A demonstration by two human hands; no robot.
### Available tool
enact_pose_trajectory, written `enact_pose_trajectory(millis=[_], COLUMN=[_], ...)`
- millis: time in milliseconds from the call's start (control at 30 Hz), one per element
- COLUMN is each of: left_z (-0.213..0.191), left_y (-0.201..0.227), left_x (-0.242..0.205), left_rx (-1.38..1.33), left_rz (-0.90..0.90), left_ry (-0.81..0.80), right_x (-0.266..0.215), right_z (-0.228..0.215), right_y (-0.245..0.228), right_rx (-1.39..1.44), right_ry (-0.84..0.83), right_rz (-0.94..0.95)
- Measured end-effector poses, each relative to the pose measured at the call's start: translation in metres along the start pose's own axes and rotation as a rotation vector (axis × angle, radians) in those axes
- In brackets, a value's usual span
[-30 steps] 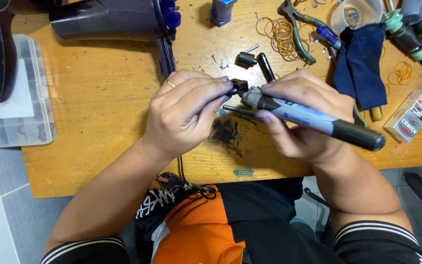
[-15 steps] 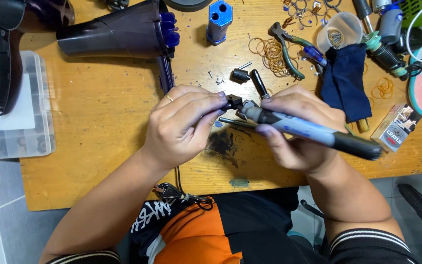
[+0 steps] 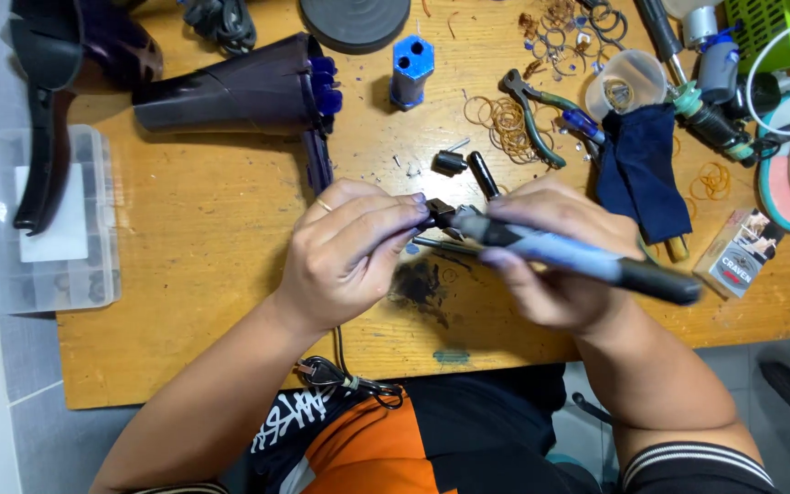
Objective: Repairing a hair dryer by disassembling, marking components, and reassembling the internal parts and casing.
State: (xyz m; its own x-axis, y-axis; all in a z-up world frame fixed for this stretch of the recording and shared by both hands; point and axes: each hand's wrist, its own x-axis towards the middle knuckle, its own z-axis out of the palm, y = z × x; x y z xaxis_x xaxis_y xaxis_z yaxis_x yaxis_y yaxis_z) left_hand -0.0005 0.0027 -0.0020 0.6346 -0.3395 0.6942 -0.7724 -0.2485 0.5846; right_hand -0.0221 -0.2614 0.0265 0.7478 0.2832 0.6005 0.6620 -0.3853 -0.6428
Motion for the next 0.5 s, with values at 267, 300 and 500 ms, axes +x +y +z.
enact_pose_trajectory(millis=[267,300,500], left_z=[-0.001,-0.001,-0.001], left_y=[0.0,-0.001,-0.001], left_x=[-0.001,-0.002,-0.002], left_rx=[0.035,0.04,0.041], left_rz=[-0.004,-0.002,-0.003], left_ry=[-0.022,-0.026,-0.034], right_x=[-0.006,-0.002,0.003], right_z=[0.003,0.003,0.0], right_y=[0.004,0.0,-0.007], right_rx=[0.098,0.021,-0.036], right_ry=[0.056,0.018,-0.02], right_rz=[-0.025,-0.045,-0.027])
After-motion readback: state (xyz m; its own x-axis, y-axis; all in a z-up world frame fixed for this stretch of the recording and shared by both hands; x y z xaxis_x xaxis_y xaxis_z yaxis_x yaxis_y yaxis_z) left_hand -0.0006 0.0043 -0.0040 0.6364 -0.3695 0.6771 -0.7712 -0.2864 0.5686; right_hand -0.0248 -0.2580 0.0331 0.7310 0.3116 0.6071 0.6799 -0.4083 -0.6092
